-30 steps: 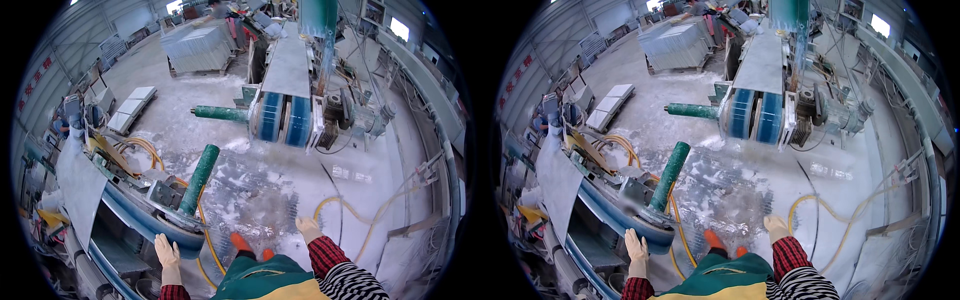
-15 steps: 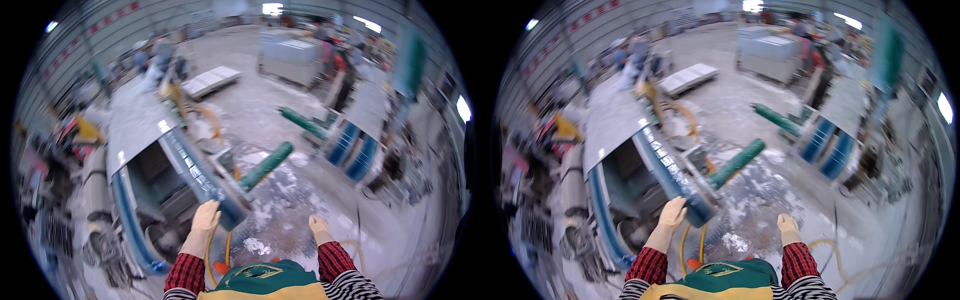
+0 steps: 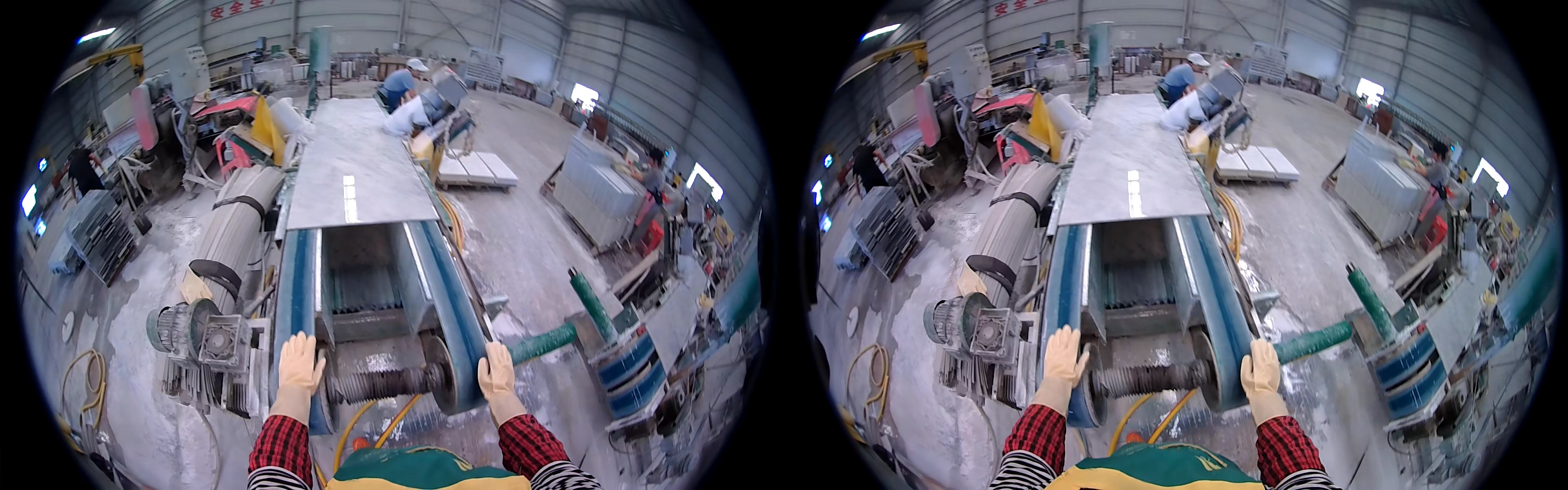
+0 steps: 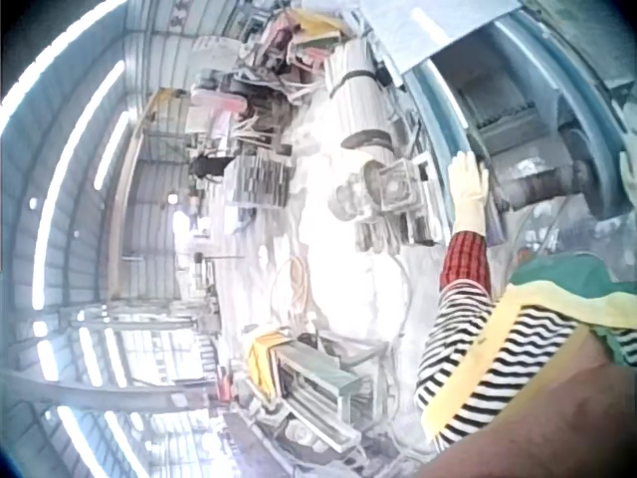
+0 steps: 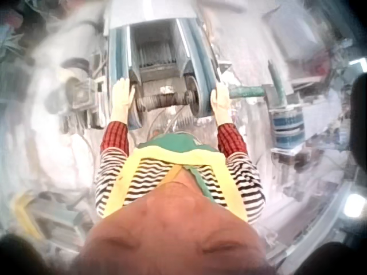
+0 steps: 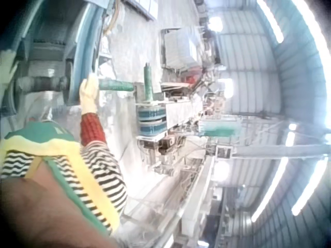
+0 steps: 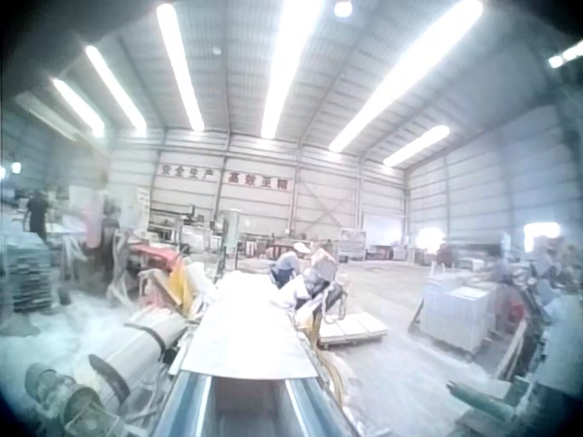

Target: The person feeds large rectangular tiles onto a conveyor belt and guides them through a processing machine. They repeatedly pick up tiles, align them, and place them onto the belt, then retrieve them after processing and stack them nearby.

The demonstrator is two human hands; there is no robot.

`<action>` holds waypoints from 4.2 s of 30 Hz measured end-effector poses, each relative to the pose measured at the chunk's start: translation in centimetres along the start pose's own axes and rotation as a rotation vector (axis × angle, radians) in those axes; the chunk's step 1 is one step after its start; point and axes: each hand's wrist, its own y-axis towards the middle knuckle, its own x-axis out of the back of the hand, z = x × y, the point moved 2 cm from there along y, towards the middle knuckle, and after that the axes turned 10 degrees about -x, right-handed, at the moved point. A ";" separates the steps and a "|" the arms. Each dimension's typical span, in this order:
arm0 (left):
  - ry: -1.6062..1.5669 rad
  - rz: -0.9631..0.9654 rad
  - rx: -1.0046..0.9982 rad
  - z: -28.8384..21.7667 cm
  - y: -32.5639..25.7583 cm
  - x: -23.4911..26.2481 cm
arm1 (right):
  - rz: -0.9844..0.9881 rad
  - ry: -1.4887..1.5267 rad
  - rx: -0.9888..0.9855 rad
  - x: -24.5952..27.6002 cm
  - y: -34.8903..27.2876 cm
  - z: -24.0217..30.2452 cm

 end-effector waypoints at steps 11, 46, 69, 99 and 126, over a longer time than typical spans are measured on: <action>-0.036 -0.116 -0.006 -0.2 -0.8 0.3 | 0.246 -0.160 0.011 -5.9 5.3 3.0; -0.013 -0.070 0.059 2.2 2.5 -1.0 | 0.224 0.055 0.197 -7.9 14.7 3.7; -0.061 -0.037 0.084 1.1 1.8 0.1 | 0.199 0.030 0.282 -8.6 14.2 2.8; -0.037 -0.084 0.069 0.5 0.6 0.2 | 0.215 0.121 0.278 -6.7 13.7 4.0; -0.035 -0.103 0.073 0.1 -0.6 0.2 | 0.228 0.104 0.283 -6.2 12.6 3.7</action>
